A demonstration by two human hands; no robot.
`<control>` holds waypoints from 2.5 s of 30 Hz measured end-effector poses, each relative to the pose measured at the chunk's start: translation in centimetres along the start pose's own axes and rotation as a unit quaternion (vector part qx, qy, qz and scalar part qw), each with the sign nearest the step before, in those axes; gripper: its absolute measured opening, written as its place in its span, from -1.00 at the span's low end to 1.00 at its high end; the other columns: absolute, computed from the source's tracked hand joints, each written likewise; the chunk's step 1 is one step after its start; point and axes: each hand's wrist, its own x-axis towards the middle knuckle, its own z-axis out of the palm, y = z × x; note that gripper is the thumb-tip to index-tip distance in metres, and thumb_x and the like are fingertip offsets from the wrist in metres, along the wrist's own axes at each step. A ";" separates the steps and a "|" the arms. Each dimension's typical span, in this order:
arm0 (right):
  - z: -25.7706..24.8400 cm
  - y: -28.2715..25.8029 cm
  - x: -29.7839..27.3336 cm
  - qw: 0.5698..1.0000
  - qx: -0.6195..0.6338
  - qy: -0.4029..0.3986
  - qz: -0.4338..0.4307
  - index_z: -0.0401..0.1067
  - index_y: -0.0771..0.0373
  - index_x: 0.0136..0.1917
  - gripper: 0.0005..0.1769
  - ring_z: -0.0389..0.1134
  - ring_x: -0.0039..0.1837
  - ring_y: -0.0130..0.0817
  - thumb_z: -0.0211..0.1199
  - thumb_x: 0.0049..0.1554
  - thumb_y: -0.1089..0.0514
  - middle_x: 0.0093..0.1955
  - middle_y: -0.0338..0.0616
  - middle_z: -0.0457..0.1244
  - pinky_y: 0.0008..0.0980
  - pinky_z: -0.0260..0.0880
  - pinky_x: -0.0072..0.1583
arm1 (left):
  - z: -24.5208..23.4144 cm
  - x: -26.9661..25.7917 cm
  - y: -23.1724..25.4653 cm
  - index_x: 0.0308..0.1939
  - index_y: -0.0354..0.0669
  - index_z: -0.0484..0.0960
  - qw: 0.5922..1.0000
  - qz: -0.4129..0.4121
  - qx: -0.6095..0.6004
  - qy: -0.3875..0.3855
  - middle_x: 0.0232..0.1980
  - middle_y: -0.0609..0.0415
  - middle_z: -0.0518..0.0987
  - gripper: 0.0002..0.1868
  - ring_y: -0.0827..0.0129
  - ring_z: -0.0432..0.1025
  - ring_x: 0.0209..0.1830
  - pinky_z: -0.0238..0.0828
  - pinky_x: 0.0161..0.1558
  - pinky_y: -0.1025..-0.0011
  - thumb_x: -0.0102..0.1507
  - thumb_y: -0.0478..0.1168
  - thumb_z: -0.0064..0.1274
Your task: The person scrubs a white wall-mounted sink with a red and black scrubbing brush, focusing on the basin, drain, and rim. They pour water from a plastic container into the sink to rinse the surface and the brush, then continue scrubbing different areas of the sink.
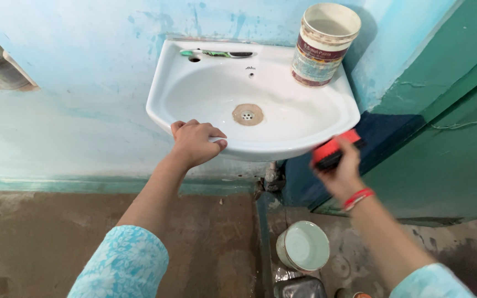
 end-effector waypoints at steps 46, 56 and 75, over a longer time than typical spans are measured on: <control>14.0 -6.5 -3.8 0.491 -0.859 0.000 -0.145 0.68 0.10 0.06 -0.17 0.49 0.09 0.04 0.40 -0.19 -0.56 0.04 0.05 0.43 -0.09 0.50 0.11 | -0.5 -0.5 0.7 -0.14 0.29 0.83 0.999 -0.026 -0.033 0.003 -0.04 0.26 0.72 -0.60 0.32 0.40 0.14 -0.16 0.36 0.15 0.25 0.11 -0.17; 11.5 -7.2 1.2 0.424 -0.885 0.016 -0.191 0.65 0.13 -0.10 -0.40 0.53 0.03 -0.05 0.49 -0.25 -0.33 -0.01 0.01 0.48 -0.12 0.52 0.07 | -1.0 -0.5 1.1 -0.14 0.21 0.83 0.999 -0.041 -0.018 -0.001 -0.09 0.17 0.72 -0.60 0.31 0.43 0.13 -0.15 0.37 0.11 0.23 0.14 -0.11; 15.1 -4.2 -3.9 0.574 -0.791 -0.129 -0.168 0.63 -0.10 0.14 -0.29 0.51 0.01 -0.06 0.36 -0.21 -0.43 -0.05 -0.04 0.47 -0.13 0.50 0.11 | -0.2 -0.3 0.7 -0.11 0.19 0.80 1.000 -0.021 0.007 0.022 -0.06 0.13 0.70 -0.60 0.26 0.43 0.13 -0.09 0.36 0.10 0.30 0.08 -0.18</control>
